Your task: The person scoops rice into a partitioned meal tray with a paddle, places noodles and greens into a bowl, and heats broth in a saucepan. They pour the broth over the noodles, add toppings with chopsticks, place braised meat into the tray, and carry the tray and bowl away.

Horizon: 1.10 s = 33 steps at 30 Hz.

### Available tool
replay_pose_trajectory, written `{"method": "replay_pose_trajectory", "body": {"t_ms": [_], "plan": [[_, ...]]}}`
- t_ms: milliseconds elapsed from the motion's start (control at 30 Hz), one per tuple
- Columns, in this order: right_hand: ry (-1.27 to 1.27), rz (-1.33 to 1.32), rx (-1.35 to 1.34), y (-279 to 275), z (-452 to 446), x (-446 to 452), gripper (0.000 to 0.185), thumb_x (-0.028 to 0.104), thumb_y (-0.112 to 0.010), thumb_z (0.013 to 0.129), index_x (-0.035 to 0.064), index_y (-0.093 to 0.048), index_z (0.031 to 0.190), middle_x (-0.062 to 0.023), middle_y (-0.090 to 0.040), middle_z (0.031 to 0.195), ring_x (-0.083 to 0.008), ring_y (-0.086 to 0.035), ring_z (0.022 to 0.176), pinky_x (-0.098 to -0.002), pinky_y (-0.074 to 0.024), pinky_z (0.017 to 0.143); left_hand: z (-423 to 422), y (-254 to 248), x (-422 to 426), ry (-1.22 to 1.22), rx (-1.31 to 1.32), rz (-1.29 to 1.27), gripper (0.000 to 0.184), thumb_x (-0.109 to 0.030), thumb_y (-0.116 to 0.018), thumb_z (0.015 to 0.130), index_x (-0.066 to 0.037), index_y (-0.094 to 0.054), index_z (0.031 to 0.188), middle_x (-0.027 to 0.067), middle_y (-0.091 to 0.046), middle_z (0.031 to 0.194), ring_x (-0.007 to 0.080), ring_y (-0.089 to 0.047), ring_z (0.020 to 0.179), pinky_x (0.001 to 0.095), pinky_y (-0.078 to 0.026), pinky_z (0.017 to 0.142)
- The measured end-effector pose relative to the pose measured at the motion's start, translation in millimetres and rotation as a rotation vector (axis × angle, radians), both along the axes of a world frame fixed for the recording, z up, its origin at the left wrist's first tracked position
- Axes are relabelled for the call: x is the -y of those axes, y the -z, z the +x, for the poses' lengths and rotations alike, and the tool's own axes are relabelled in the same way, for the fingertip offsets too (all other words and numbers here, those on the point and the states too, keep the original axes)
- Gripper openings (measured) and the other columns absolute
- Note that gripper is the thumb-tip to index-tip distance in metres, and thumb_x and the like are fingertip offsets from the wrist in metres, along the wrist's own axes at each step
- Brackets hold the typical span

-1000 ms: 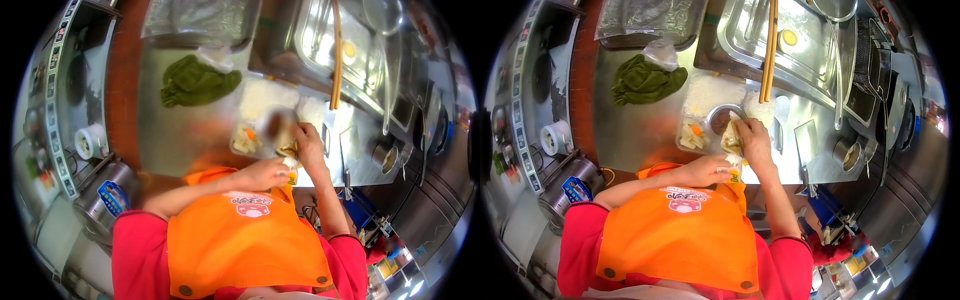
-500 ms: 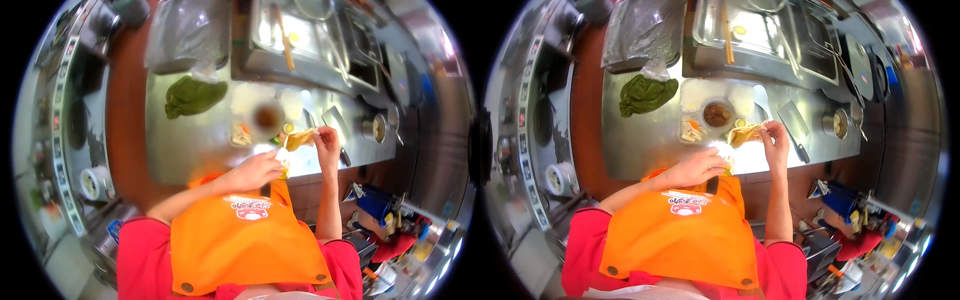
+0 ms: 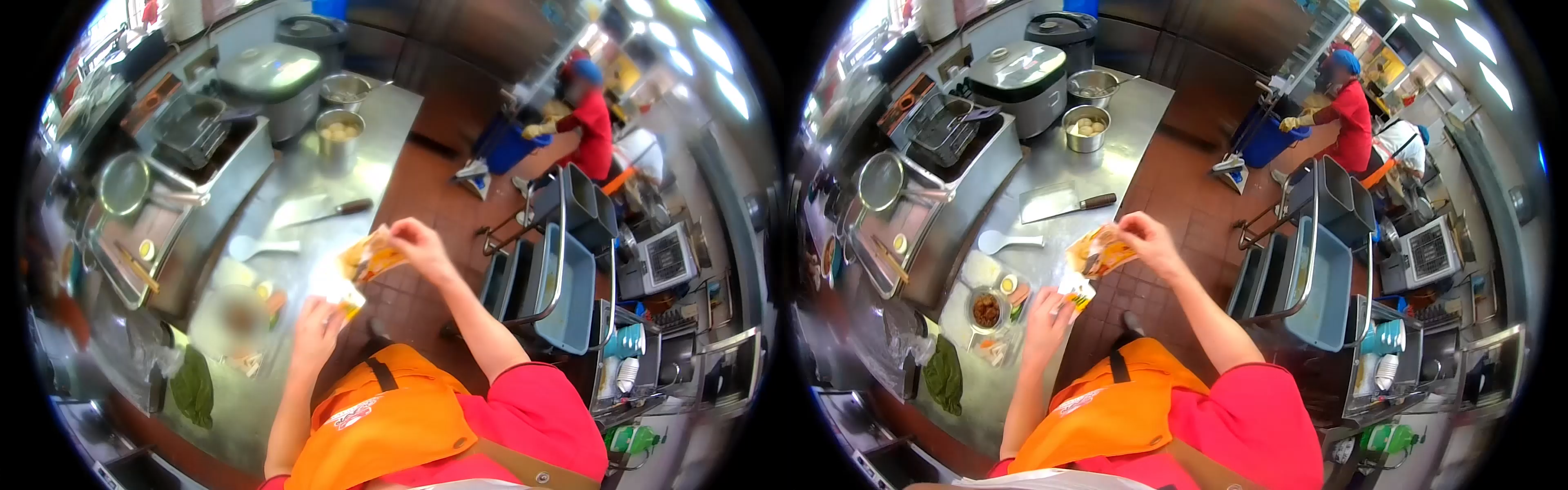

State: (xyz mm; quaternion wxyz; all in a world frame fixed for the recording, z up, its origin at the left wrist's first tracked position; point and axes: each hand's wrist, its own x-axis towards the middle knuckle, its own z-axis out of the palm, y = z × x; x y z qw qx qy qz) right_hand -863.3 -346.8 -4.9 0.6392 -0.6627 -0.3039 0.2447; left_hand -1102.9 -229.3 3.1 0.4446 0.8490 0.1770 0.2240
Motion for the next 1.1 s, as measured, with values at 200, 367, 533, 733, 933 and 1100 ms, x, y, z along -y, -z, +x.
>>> {"method": "replay_pose_trajectory", "body": {"t_ms": [200, 367, 533, 733, 933, 1100], "plan": [[0.232, 0.021, -0.050, 11, 127, 92, 0.009, 0.004, -0.063, 0.084, 0.0033, -0.058, 0.092, 0.0023, -0.060, 0.085, -0.0046, -0.054, 0.083, -0.0208, -0.0444, 0.076, 176, 8, 27, 0.192, -0.105, -0.181, 0.019, -0.007, -0.061, 0.085, 0.002, -0.063, 0.102, 0.0112, -0.056, 0.093, 0.0239, -0.057, 0.083, 0.0303, -0.045, 0.074], [0.380, -0.052, 0.007, 22, 215, 140, 0.009, 0.005, -0.063, 0.084, 0.0027, -0.059, 0.092, 0.0014, -0.060, 0.084, -0.0051, -0.054, 0.083, -0.0213, -0.0442, 0.076, 299, 47, 41, 0.325, -0.139, -0.279, 0.020, -0.011, -0.063, 0.087, 0.001, -0.063, 0.104, 0.0055, -0.055, 0.094, 0.0143, -0.055, 0.084, 0.0266, -0.044, 0.074], [0.501, -0.020, -0.022, 37, 296, 169, 0.007, 0.004, -0.062, 0.085, 0.0032, -0.059, 0.092, 0.0027, -0.059, 0.081, -0.0037, -0.053, 0.078, -0.0197, -0.0434, 0.071, 401, 59, 55, 0.381, -0.264, -0.362, 0.025, -0.017, -0.066, 0.084, 0.000, -0.062, 0.101, 0.0060, -0.055, 0.096, 0.0150, -0.056, 0.088, 0.0273, -0.045, 0.077], [0.655, 0.049, -0.008, 53, 401, 174, 0.007, 0.003, -0.061, 0.086, 0.0037, -0.059, 0.092, 0.0047, -0.057, 0.079, -0.0011, -0.051, 0.073, -0.0169, -0.0412, 0.066, 538, 62, 47, 0.504, -0.313, -0.372, 0.032, -0.025, -0.068, 0.082, -0.002, -0.060, 0.103, 0.0087, -0.053, 0.103, 0.0187, -0.055, 0.092, 0.0297, -0.045, 0.080], [0.826, 0.076, 0.038, 53, 533, 184, 0.008, 0.004, -0.061, 0.087, 0.0037, -0.058, 0.094, 0.0037, -0.056, 0.081, -0.0028, -0.052, 0.075, -0.0182, -0.0426, 0.068, 706, 80, 35, 0.723, -0.375, -0.558, 0.053, -0.018, -0.074, 0.076, -0.006, -0.049, 0.121, 0.0115, -0.037, 0.127, 0.0222, -0.049, 0.112, 0.0329, -0.043, 0.094], [0.962, 0.048, 0.043, 62, 638, 203, 0.008, 0.003, -0.060, 0.087, 0.0027, -0.057, 0.095, 0.0009, -0.059, 0.084, -0.0052, -0.054, 0.078, -0.0197, -0.0441, 0.071, 810, 70, 27, 0.761, -0.330, -0.357, 0.074, -0.024, -0.076, 0.074, -0.012, -0.034, 0.134, 0.0157, -0.030, 0.136, 0.0276, -0.037, 0.127, 0.0392, -0.038, 0.104]]}}
